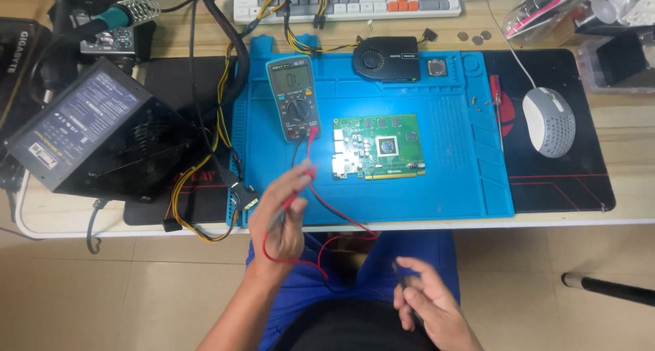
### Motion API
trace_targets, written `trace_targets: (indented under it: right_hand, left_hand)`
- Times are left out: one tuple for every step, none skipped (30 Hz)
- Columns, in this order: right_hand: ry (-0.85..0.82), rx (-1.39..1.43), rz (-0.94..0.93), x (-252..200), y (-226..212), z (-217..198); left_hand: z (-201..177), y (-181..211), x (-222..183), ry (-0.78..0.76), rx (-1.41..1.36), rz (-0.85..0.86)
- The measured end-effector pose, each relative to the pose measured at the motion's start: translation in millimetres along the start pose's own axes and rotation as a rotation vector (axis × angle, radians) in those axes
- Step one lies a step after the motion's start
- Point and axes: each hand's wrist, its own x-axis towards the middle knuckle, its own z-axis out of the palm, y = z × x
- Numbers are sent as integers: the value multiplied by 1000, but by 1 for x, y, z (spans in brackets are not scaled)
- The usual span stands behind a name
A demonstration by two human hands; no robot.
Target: Testing electrical components on a graphics card PCB using a digital multimeter to diagnose potential issues.
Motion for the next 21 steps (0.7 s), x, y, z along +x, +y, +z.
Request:
trace_targets:
  right_hand:
    - [43,21,-144,2,8,-4]
    - [86,42,-287,4,16,-8]
    - [90,42,-285,4,7,-12]
    - [111,36,-371,3,-2,-16]
    - [131,31,-457,3,-10,-19]
    - [136,29,-454,2,-32,-17]
    - [14,76,-557,1,-54,-15]
    - [-112,123,-662,2,-76,-13]
    - [-110,121,-663,15,-91,-14]
    - [-19,-40,-810,27,-104,-15]
    - [78,-202,-952,39,-118,-16]
    - [83,-205,-947,56,-129,-15]
    - [291,-453,-1079,73,-140,-15]
    - [503,-710,-1196,90,-152,-15]
    - [508,-716,-1191,100,-160,-12]
    - [562,-844,-1217,109,-168,-10]
    - [615,-973,-1239,118,-176,-8]
    - [625,-984,-1231,125,-174,-5]
    - [572,-1110,-1207,131,-173,-2]
    - [516,-1232,-1182,139,-172,0]
    - [526,-1241,-1175,137,-172,1]
  left_hand:
    - [-1,-1,7,-20,75,15]
    - [-3,-1,13,-41,150,30]
    - [-3,-4,18,-43,147,28]
    - [-2,-7,22,-63,166,22]
    - [-3,-9,26,-84,184,16]
    - [-1,-16,26,-86,180,12]
    - [0,-22,27,-85,167,21]
    - [1,-29,29,-84,156,34]
    - [1,-30,27,-84,154,34]
    - [1,-31,25,-87,156,-13]
    - [1,-32,23,-91,159,-59]
    - [4,-36,21,-93,154,-64]
    - [7,-40,19,-29,241,-29]
    - [11,-44,18,36,326,8]
    - [9,-44,17,34,319,5]
    - [8,-44,17,26,349,-3]
    - [8,-44,17,18,380,-12]
    - [7,-46,17,12,366,-15]
    - [6,-49,16,-11,407,49]
    - [5,-52,17,-32,449,116]
    - [5,-56,16,-36,437,116]
